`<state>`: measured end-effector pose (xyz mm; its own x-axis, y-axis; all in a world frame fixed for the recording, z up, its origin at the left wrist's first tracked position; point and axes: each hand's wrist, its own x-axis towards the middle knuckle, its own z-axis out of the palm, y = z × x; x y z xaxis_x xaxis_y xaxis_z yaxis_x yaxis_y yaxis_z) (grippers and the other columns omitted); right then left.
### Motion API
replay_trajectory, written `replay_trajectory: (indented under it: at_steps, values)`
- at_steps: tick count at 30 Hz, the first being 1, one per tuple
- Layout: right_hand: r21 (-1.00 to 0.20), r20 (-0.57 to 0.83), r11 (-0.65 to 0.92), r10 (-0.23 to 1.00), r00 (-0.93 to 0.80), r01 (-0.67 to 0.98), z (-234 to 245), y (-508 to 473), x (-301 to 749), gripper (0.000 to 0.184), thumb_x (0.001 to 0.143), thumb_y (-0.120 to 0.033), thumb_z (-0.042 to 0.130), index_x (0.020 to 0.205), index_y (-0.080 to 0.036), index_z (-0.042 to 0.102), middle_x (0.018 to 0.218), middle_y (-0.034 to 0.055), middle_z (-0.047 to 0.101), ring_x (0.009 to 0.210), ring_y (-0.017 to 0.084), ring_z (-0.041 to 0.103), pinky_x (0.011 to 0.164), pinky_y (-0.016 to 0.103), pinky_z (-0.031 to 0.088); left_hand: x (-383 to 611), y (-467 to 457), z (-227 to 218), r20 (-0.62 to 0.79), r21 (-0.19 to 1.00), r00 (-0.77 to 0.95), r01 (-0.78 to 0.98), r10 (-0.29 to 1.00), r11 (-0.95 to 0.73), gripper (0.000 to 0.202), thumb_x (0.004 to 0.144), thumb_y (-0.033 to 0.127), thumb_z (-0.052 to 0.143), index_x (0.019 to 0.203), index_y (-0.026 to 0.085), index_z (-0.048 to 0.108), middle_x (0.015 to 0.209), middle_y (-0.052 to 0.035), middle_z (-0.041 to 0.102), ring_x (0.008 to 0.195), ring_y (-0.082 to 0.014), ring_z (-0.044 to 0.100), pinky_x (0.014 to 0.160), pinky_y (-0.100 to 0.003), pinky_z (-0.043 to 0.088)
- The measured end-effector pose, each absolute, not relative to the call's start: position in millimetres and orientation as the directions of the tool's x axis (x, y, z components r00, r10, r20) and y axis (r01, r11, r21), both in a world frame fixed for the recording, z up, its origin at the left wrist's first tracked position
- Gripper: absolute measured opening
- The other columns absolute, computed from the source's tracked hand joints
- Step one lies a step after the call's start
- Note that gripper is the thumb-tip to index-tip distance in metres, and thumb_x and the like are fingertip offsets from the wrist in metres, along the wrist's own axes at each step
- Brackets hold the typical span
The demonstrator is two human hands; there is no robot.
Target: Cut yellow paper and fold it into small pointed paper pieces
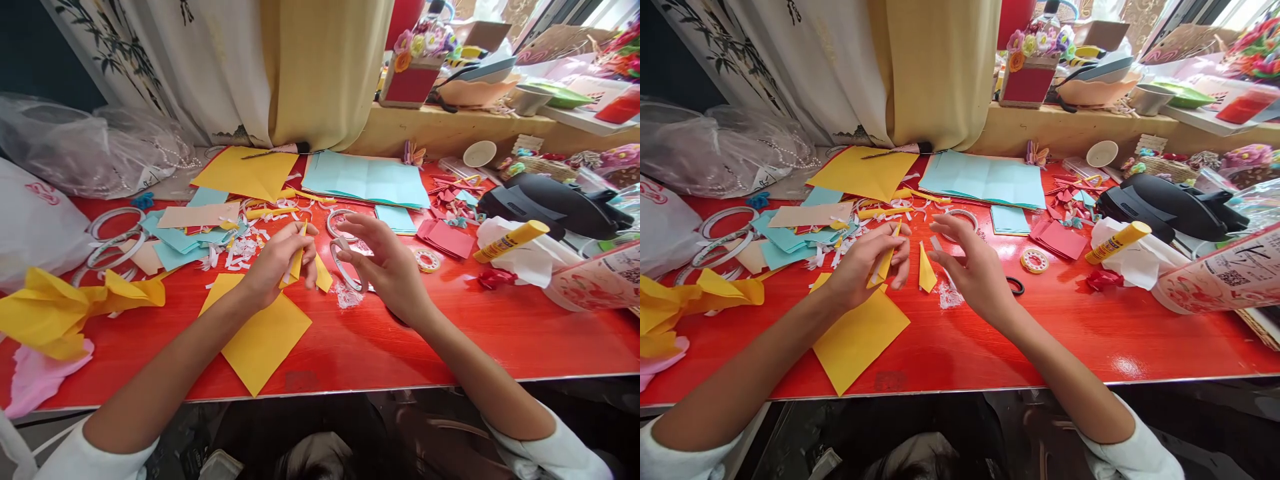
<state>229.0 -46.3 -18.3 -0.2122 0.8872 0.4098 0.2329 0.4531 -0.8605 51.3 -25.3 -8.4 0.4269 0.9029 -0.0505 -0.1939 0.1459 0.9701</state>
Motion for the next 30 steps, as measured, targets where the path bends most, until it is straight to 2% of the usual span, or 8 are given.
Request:
replay_trajectory:
  at_steps: [4, 7, 12, 17, 19, 22, 26, 30]
  values:
    - [-0.813, 0.439, 0.513, 0.851, -0.288, 0.274, -19.8, -48.5, 225.9, 0.047, 0.086, -0.015, 0.054, 0.128, -0.032, 0.042, 0.135, 0.0021, 0.047, 0.126, 0.02, 0.045, 0.085, 0.032, 0.058, 52.0, -26.9, -11.4, -0.034, 0.996, 0.446, -0.053, 0.894, 0.065, 0.022, 0.084, 0.038, 0.056, 0.097, 0.021, 0.05, 0.044, 0.0112, 0.039, 0.028, -0.0034, 0.034, 0.035, -0.017, 0.027]
    - [-0.789, 0.443, 0.53, 0.842, -0.309, 0.311, -20.5, -49.0, 224.7, 0.05, 0.085, -0.014, 0.055, 0.129, -0.033, 0.041, 0.139, 0.0011, 0.042, 0.128, 0.022, 0.042, 0.085, 0.033, 0.059, 52.6, -28.1, -13.8, 0.04, 0.999, 0.398, 0.012, 0.917, -0.048, 0.023, 0.08, 0.039, 0.062, 0.091, 0.02, 0.053, 0.049, 0.0087, 0.046, 0.032, -0.0037, 0.039, 0.036, -0.017, 0.029]
    - [-0.78, 0.435, 0.536, 0.835, -0.337, 0.323, -20.0, -49.0, 224.3, 0.055, 0.085, -0.014, 0.055, 0.133, -0.033, 0.037, 0.14, 0.0017, 0.042, 0.129, 0.023, 0.041, 0.084, 0.033, 0.059, 53.7, -30.0, -13.5, 0.071, 0.991, 0.388, 0.076, 0.919, -0.108, 0.023, 0.078, 0.04, 0.063, 0.082, 0.019, 0.055, 0.062, 0.0059, 0.051, 0.037, -0.0031, 0.044, 0.035, -0.017, 0.032]
    - [-0.818, 0.374, 0.495, 0.845, -0.383, 0.293, -18.9, -49.9, 224.0, 0.067, 0.086, -0.015, 0.052, 0.142, -0.036, 0.022, 0.139, 0.0021, 0.043, 0.128, 0.023, 0.043, 0.088, 0.035, 0.057, 52.9, -29.9, -12.5, 0.065, 0.989, 0.379, 0.1, 0.923, -0.11, 0.025, 0.078, 0.04, 0.064, 0.091, 0.021, 0.053, 0.064, 0.0063, 0.053, 0.036, -0.0033, 0.044, 0.036, -0.017, 0.033]
    - [-0.826, 0.36, 0.484, 0.848, -0.388, 0.29, -19.8, -49.8, 223.9, 0.071, 0.086, -0.015, 0.052, 0.143, -0.038, 0.017, 0.141, 0.0025, 0.041, 0.128, 0.025, 0.043, 0.087, 0.035, 0.057, 52.8, -30.2, -12.8, 0.06, 0.986, 0.409, 0.116, 0.911, -0.117, 0.024, 0.078, 0.04, 0.063, 0.087, 0.02, 0.054, 0.061, 0.006, 0.052, 0.036, -0.0037, 0.044, 0.036, -0.017, 0.033]
    - [-0.815, 0.363, 0.488, 0.85, -0.382, 0.312, -21.7, -49.2, 223.8, 0.072, 0.084, -0.016, 0.054, 0.143, -0.037, 0.019, 0.14, 0.004, 0.041, 0.13, 0.026, 0.04, 0.085, 0.036, 0.058, 53.5, -31.0, -13.9, 0.059, 0.983, 0.428, 0.131, 0.902, -0.126, 0.025, 0.079, 0.042, 0.062, 0.078, 0.019, 0.053, 0.061, 0.0053, 0.052, 0.038, -0.0039, 0.044, 0.037, -0.017, 0.034]
    - [-0.792, 0.385, 0.509, 0.845, -0.372, 0.336, -21.9, -48.5, 224.2, 0.068, 0.082, -0.015, 0.058, 0.14, -0.035, 0.027, 0.139, 0.0056, 0.04, 0.132, 0.026, 0.036, 0.083, 0.036, 0.059, 53.8, -31.6, -14.2, 0.077, 0.98, 0.393, 0.141, 0.916, -0.143, 0.024, 0.079, 0.043, 0.061, 0.083, 0.02, 0.054, 0.06, 0.0056, 0.051, 0.038, -0.0049, 0.044, 0.038, -0.018, 0.034]
    - [-0.801, 0.378, 0.491, 0.859, -0.346, 0.342, -19.6, -48.1, 223.8, 0.065, 0.081, -0.014, 0.06, 0.136, -0.033, 0.032, 0.138, 0.0072, 0.04, 0.129, 0.027, 0.04, 0.077, 0.034, 0.061, 53.2, -32.1, -11.4, 0.104, 0.977, 0.398, 0.133, 0.911, -0.17, 0.026, 0.08, 0.044, 0.059, 0.076, 0.019, 0.054, 0.065, 0.0036, 0.055, 0.039, -0.0044, 0.043, 0.038, -0.018, 0.034]
